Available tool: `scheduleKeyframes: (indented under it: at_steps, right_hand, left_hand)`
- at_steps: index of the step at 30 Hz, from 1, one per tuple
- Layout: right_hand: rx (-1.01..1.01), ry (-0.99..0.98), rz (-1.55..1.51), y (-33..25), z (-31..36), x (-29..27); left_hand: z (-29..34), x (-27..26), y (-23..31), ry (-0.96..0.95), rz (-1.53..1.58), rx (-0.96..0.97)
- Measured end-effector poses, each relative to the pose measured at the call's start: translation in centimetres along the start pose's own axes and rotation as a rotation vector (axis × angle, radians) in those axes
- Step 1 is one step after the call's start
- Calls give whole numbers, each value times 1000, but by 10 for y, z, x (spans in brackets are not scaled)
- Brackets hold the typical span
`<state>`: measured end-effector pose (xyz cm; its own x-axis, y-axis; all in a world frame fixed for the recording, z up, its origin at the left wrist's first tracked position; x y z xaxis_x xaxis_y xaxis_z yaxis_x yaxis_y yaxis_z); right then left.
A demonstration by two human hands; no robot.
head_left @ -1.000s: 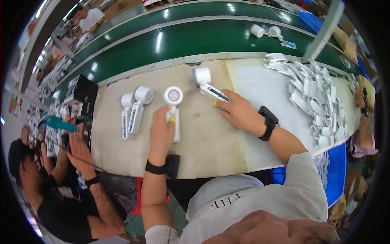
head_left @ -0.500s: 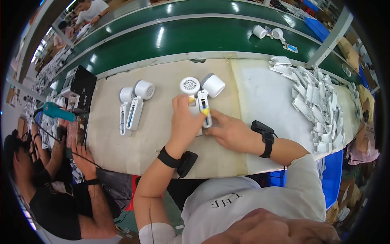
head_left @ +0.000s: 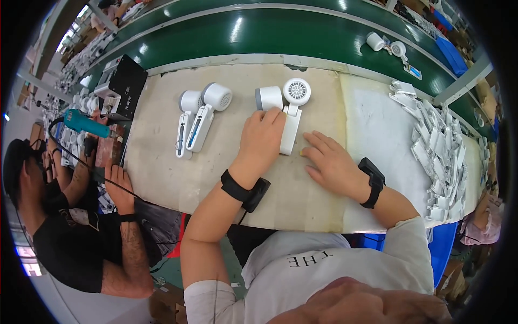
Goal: Assembling handheld plastic fans by snapping casing and internal components together on an assembly line.
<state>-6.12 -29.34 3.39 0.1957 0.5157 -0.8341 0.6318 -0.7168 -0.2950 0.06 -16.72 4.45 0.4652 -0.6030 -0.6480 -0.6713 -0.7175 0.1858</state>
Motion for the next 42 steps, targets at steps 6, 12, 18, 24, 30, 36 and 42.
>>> scheduleKeyframes:
  at_steps: [6,12,18,24,30,36,42]
  right_hand:
    - [224,3,-104,7,-32,-5]
    - [-16,-6,100,-22,-47,19]
    - [-28,-171,202,-15,-44,21]
    - [265,65,-163,-3,-46,2]
    - [139,16,-192,-27,-31,21]
    - [-71,58,-218,-39,-41,5]
    - [110,-74,-518,-3,-52,2]
  left_hand:
    - [-4,-11,-21,59,76,-270]
    - [12,-20,-40,1,148,-561]
    - [21,-28,-52,4,188,-581]
    - [20,-16,-39,38,281,-504]
    - [16,-14,-43,-91,291,-668]
    - [9,-12,-56,-234,310,-723]
    - [-7,-4,-43,-352,111,-621]
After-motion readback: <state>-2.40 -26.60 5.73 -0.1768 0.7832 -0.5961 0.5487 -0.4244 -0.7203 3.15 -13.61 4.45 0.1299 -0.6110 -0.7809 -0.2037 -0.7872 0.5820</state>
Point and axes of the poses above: each hand's wrist, its own z-axis away from the middle knuckle, its own x-axis out of the palm, y = z × x, the point moved 7 cm from there along -z, towards the middle knuckle, and after that the axes turned 15 degrees about y, right-handed, at the moved point
